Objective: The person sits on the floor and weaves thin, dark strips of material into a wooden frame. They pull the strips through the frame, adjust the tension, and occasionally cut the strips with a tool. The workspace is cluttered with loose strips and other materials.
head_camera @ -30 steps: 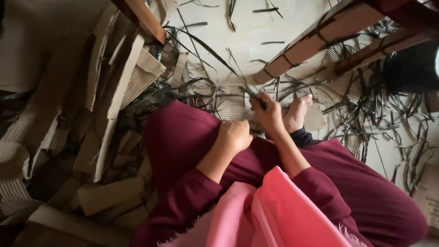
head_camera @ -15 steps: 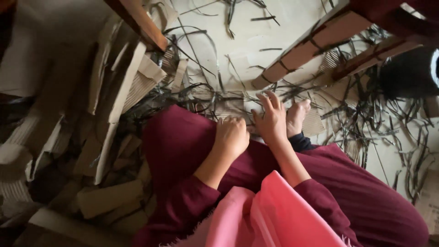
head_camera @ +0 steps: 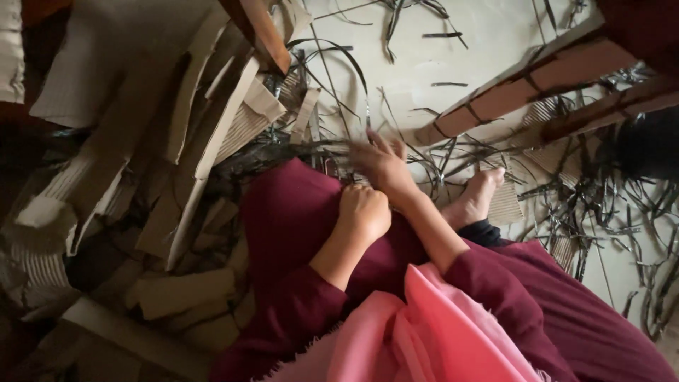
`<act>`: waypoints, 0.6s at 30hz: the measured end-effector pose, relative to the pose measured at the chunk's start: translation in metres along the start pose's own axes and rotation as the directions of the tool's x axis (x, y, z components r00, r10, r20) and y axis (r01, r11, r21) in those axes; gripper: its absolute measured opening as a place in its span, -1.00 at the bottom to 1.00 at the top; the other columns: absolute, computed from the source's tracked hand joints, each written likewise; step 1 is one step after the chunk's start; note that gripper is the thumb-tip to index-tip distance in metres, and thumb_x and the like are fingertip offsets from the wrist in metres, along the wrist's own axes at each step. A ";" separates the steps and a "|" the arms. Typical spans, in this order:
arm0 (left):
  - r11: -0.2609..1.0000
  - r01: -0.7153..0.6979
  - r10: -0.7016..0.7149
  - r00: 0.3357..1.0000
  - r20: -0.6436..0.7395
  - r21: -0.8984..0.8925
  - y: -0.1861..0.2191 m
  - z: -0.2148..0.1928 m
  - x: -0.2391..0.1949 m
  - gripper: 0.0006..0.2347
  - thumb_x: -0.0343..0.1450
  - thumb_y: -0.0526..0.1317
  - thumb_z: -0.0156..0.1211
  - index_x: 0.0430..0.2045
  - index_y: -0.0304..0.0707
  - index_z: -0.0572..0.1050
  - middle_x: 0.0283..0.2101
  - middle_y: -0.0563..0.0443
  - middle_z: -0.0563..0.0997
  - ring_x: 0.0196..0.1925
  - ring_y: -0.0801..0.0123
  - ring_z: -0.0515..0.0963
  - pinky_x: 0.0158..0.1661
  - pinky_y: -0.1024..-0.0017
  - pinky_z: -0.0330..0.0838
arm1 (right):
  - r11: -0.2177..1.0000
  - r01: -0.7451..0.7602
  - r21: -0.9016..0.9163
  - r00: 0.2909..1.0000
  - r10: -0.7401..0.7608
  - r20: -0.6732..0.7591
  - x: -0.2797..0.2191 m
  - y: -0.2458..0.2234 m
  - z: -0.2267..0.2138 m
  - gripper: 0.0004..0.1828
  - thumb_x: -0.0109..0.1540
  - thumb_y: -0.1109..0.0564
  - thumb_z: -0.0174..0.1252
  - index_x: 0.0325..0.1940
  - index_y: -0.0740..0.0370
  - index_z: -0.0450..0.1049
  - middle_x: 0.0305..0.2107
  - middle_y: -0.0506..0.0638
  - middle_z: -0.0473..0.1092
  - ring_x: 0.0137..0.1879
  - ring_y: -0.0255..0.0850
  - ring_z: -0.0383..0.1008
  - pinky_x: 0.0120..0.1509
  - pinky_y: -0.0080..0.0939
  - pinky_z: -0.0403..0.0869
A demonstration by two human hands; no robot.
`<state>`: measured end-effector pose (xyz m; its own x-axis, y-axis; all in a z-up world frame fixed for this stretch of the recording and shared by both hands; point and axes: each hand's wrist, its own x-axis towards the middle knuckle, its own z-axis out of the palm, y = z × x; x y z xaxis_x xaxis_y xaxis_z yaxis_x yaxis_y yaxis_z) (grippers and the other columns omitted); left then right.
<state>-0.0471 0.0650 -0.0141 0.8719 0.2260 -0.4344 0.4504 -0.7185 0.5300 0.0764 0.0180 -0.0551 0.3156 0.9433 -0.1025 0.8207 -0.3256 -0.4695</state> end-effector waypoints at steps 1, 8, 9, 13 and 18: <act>1.000 0.004 -0.004 1.000 0.001 -0.005 0.000 -0.002 0.000 -0.65 0.34 -0.22 -0.05 -0.27 -0.49 0.67 -0.15 -0.40 0.68 0.02 -0.24 0.61 0.11 -0.02 0.38 | 1.000 0.002 0.000 1.000 -0.002 0.006 -0.006 0.005 0.001 -0.73 0.36 -0.07 0.12 0.15 -0.20 0.49 0.35 -0.18 0.33 0.61 0.05 0.02 0.42 0.48 -0.01; 0.956 -0.149 0.086 0.966 -0.245 -0.254 0.014 -0.014 0.000 -0.65 0.34 -0.09 0.15 -0.12 -0.40 0.48 -0.31 -0.33 0.66 -0.20 -0.20 0.70 -0.18 -0.07 0.55 | 0.387 -0.313 0.867 0.758 0.652 -0.018 -0.073 0.001 -0.078 -0.73 0.45 -0.04 0.00 -0.11 -0.02 0.62 -0.26 -0.06 0.45 -0.03 -0.20 0.37 0.21 -0.09 0.31; 0.926 -0.129 0.057 0.977 -0.206 -0.355 0.017 -0.018 0.001 -0.50 0.41 0.01 0.16 0.13 -0.39 0.36 -0.18 -0.38 0.66 -0.09 -0.24 0.68 -0.10 -0.12 0.56 | 0.260 -0.165 0.951 0.765 0.643 -0.043 -0.085 0.018 -0.075 -0.80 0.42 0.04 0.04 -0.19 0.04 0.55 -0.32 -0.06 0.40 -0.11 -0.20 0.38 0.14 -0.08 0.34; 0.735 -0.279 0.038 0.927 -0.374 -0.618 0.038 -0.021 -0.004 -0.55 0.40 -0.05 0.30 0.04 -0.40 0.40 -0.09 -0.48 0.63 0.00 -0.28 0.64 -0.03 -0.08 0.54 | -0.178 0.294 0.939 0.769 0.628 -0.122 -0.105 0.048 -0.065 -0.75 0.35 0.29 0.14 -0.42 0.21 0.36 -0.50 -0.07 0.25 -0.35 -0.20 0.40 -0.06 -0.05 0.43; 0.083 -0.131 -0.280 0.948 -0.149 -0.988 0.051 -0.069 -0.022 -0.40 0.51 0.25 -0.18 0.11 -0.31 0.52 -0.54 0.04 0.53 -0.45 0.48 0.44 -0.36 0.54 0.20 | -0.383 0.303 0.873 0.802 0.598 -0.016 -0.097 0.014 -0.083 -0.54 0.39 0.11 0.10 -0.62 0.07 0.28 -0.76 -0.11 0.05 -0.62 -0.42 0.04 -0.31 -0.44 0.17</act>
<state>-0.0299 0.0692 0.0728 0.7292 0.5139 -0.4519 0.1132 0.5607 0.8202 0.0971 -0.0831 0.0204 0.7511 0.5604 -0.3489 -0.6342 0.4659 -0.6170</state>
